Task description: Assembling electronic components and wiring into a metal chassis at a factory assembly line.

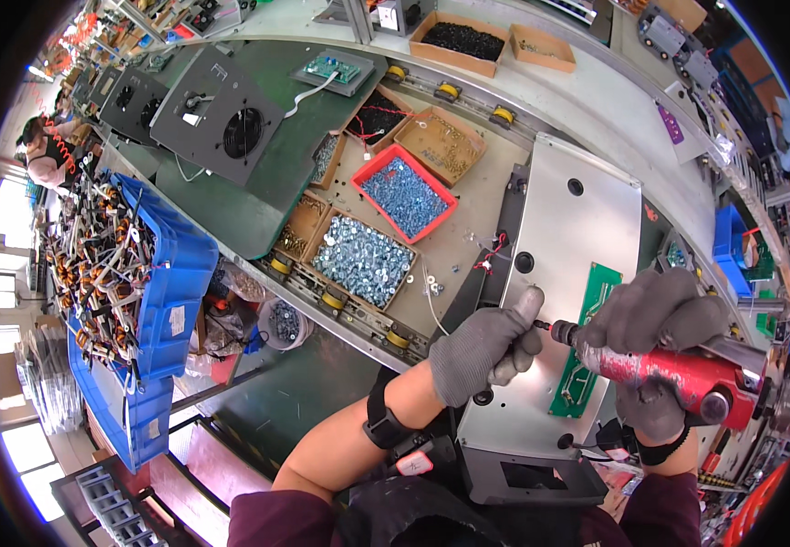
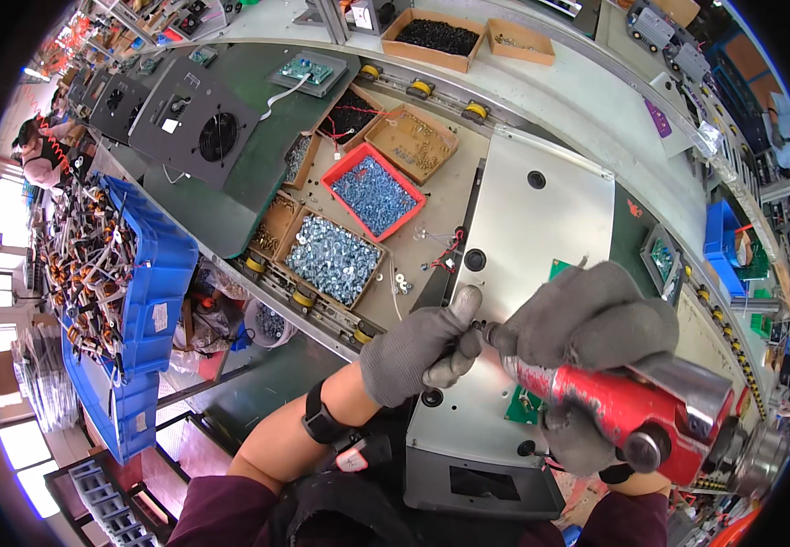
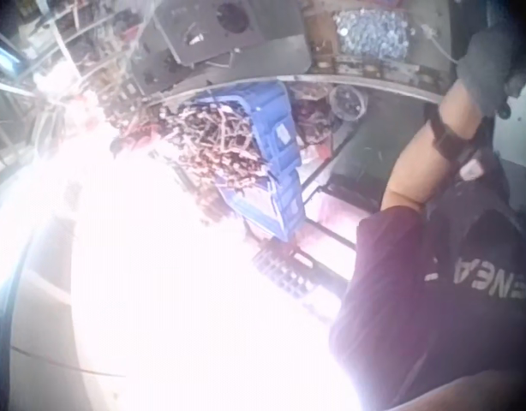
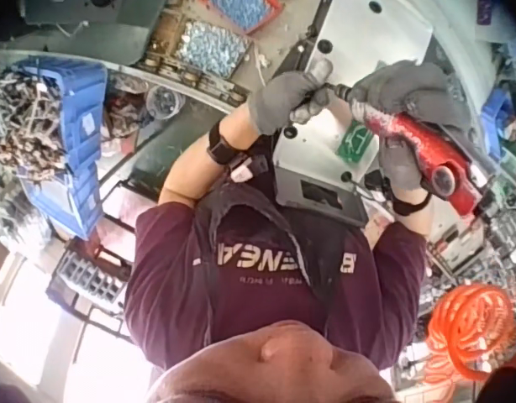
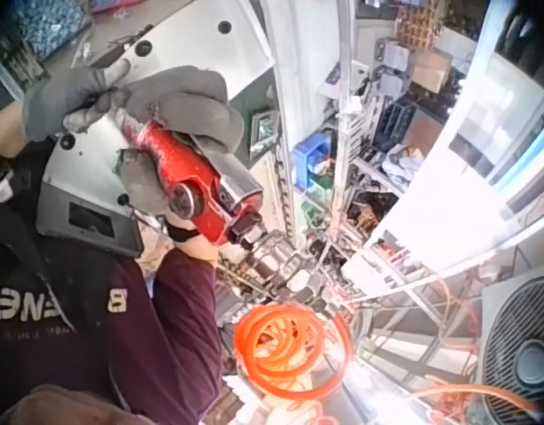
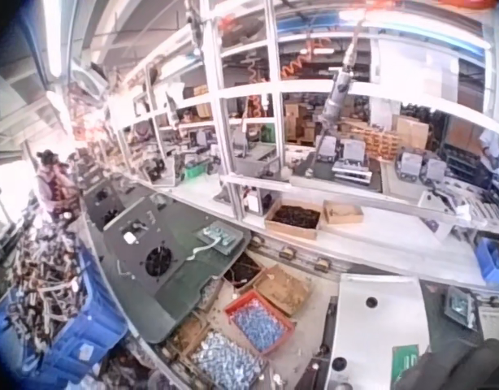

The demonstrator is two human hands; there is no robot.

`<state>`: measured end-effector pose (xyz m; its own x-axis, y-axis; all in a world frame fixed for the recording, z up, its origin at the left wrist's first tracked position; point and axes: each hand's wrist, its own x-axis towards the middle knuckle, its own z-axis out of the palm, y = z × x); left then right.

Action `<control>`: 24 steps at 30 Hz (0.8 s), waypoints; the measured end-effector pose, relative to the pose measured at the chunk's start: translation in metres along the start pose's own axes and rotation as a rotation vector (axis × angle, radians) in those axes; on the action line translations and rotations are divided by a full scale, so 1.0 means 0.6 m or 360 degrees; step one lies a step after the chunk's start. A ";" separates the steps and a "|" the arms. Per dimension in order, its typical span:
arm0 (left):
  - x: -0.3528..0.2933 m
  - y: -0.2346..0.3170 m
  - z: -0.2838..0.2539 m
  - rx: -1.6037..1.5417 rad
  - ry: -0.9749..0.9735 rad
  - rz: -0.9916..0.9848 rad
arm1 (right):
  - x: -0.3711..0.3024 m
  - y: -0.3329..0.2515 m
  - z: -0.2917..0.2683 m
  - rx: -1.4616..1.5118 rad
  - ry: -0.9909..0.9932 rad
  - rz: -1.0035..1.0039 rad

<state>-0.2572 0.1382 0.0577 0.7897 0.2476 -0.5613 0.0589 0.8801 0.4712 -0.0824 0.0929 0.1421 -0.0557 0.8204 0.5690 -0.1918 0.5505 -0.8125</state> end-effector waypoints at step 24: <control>-0.049 -0.011 -0.048 0.0232 0.0612 0.0121 | -0.042 0.052 -0.013 -0.0279 -0.0121 0.0332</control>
<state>-0.2984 0.1368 0.0513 0.5110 0.4672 -0.7215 0.1171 0.7937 0.5969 -0.0792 0.0905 0.1013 -0.1506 0.9086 0.3896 0.0037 0.3946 -0.9188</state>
